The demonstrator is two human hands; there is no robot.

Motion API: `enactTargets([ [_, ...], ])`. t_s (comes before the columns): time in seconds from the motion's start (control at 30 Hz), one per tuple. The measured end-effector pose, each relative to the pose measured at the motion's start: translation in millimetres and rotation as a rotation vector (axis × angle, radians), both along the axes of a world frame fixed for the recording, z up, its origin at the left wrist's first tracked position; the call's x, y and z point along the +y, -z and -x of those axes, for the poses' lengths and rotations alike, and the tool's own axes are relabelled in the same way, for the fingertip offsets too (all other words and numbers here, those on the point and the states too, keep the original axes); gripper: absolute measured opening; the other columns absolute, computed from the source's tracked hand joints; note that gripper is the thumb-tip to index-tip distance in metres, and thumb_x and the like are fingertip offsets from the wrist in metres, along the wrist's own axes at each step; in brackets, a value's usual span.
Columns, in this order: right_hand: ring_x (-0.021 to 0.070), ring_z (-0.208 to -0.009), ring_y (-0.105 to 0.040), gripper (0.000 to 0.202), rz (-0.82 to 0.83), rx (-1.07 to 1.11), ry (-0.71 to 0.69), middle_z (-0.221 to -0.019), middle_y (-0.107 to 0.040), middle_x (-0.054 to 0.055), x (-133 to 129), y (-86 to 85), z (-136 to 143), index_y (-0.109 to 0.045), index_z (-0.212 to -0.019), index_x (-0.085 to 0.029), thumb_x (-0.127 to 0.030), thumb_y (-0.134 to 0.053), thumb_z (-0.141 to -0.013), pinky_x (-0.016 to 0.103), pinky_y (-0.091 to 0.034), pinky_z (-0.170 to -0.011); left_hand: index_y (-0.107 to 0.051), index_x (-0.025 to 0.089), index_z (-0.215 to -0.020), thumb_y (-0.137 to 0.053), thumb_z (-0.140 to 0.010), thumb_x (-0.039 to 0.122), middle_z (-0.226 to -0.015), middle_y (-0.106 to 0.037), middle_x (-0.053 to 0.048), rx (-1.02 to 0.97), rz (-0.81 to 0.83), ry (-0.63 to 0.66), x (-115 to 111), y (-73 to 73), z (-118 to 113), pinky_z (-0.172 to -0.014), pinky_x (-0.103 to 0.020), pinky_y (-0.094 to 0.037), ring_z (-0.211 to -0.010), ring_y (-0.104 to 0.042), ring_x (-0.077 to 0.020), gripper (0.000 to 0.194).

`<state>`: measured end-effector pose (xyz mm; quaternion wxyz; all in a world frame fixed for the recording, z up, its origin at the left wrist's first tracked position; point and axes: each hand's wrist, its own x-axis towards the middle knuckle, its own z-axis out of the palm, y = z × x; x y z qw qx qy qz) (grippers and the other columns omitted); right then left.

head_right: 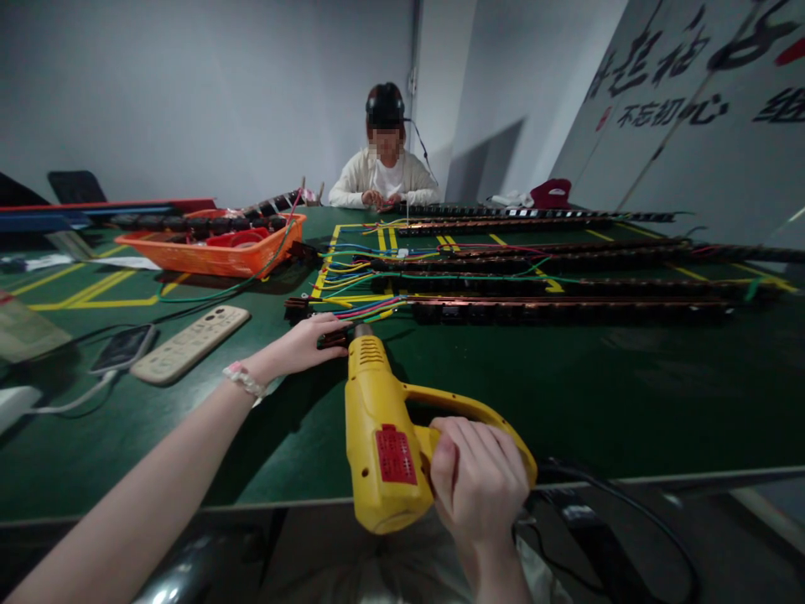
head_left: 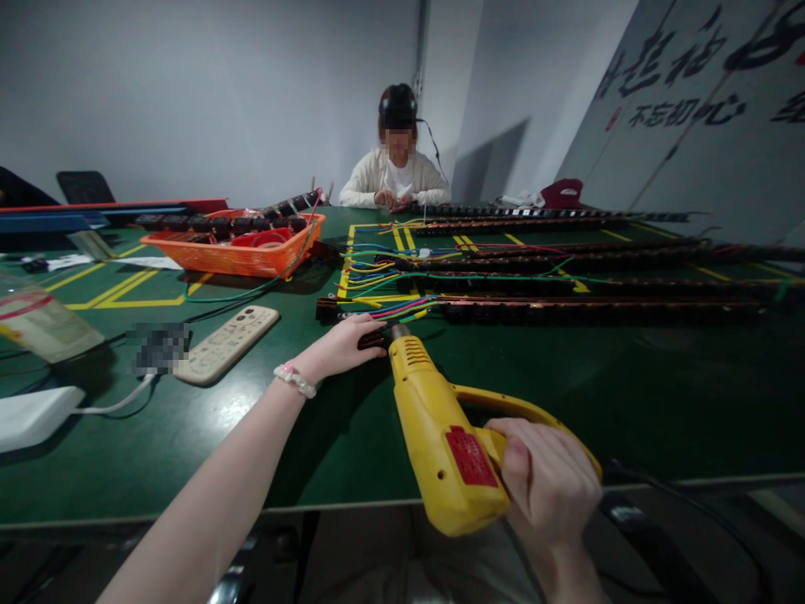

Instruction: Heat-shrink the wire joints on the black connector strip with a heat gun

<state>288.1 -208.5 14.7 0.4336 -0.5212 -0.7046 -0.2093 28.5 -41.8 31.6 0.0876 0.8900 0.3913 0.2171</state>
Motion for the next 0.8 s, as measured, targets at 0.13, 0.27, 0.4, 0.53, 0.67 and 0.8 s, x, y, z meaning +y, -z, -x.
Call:
enactTargets([
  [0.13, 0.0090, -0.075, -0.054, 0.029, 0.029, -0.015, -0.016, -0.076, -0.064, 0.001, 3.4, -0.1, -8.9, -0.061, -0.078, -0.015, -0.014, -0.034, -0.088, 0.025, -0.036, -0.076, -0.053, 0.016, -0.127, -0.056, -0.083, 0.043, -0.121, -0.055, -0.010, 0.034, -0.012, -0.005, -0.6, -0.9, -1.1, -0.100, -0.036, -0.041, -0.114, -0.050, -0.0216, 0.051],
  [0.27, 0.0085, -0.073, -0.054, 0.032, 0.040, -0.029, -0.022, -0.075, -0.064, 0.000, 8.9, 0.0, -25.0, -0.061, -0.077, -0.015, -0.015, -0.031, -0.089, 0.024, -0.036, -0.074, -0.052, 0.018, -0.128, -0.057, -0.082, 0.042, -0.124, -0.055, -0.009, 0.056, -0.002, -0.025, -2.7, -3.9, -1.0, -0.101, -0.036, -0.040, -0.116, -0.049, -0.0218, 0.052],
  [0.4, 0.0082, -0.074, -0.056, 0.034, 0.084, -0.016, 0.038, -0.076, -0.064, -0.001, 10.4, 1.9, -39.4, -0.063, -0.077, -0.016, -0.016, -0.031, -0.089, 0.023, -0.036, -0.075, -0.049, 0.020, -0.132, -0.058, -0.082, 0.042, -0.126, -0.055, -0.007, 0.039, 0.013, -0.046, -5.2, -6.6, -1.5, -0.102, -0.036, -0.040, -0.115, -0.051, -0.0202, 0.055],
  [0.53, 0.0076, -0.072, -0.056, 0.036, 0.091, -0.017, 0.092, -0.074, -0.064, -0.001, 10.6, 3.0, -49.2, -0.063, -0.076, -0.016, -0.018, -0.030, -0.090, 0.022, -0.037, -0.075, -0.051, 0.020, -0.129, -0.058, -0.082, 0.042, -0.123, -0.057, -0.006, 0.023, 0.023, -0.063, -6.7, -6.6, -2.4, -0.101, -0.036, -0.040, -0.113, -0.051, -0.0201, 0.053],
  [0.67, 0.0076, -0.071, -0.056, 0.039, 0.075, -0.050, 0.142, -0.072, -0.064, -0.001, 12.6, 1.3, -54.3, -0.064, -0.075, -0.016, -0.019, -0.028, -0.090, 0.022, -0.037, -0.074, -0.053, 0.021, -0.128, -0.057, -0.082, 0.042, -0.120, -0.054, -0.007, -0.012, 0.022, -0.039, -5.5, -4.1, -2.1, -0.098, -0.035, -0.042, -0.109, -0.052, -0.0194, 0.050],
  [0.8, 0.0072, -0.070, -0.056, 0.038, 0.054, -0.067, 0.146, -0.072, -0.064, -0.001, 13.6, -0.5, -55.6, -0.064, -0.075, -0.015, -0.018, -0.029, -0.090, 0.022, -0.037, -0.072, -0.052, 0.021, -0.130, -0.056, -0.083, 0.044, -0.115, -0.053, -0.007, -0.021, 0.031, -0.027, -3.8, -2.5, -1.1, -0.094, -0.034, -0.045, -0.103, -0.054, -0.0181, 0.053],
])
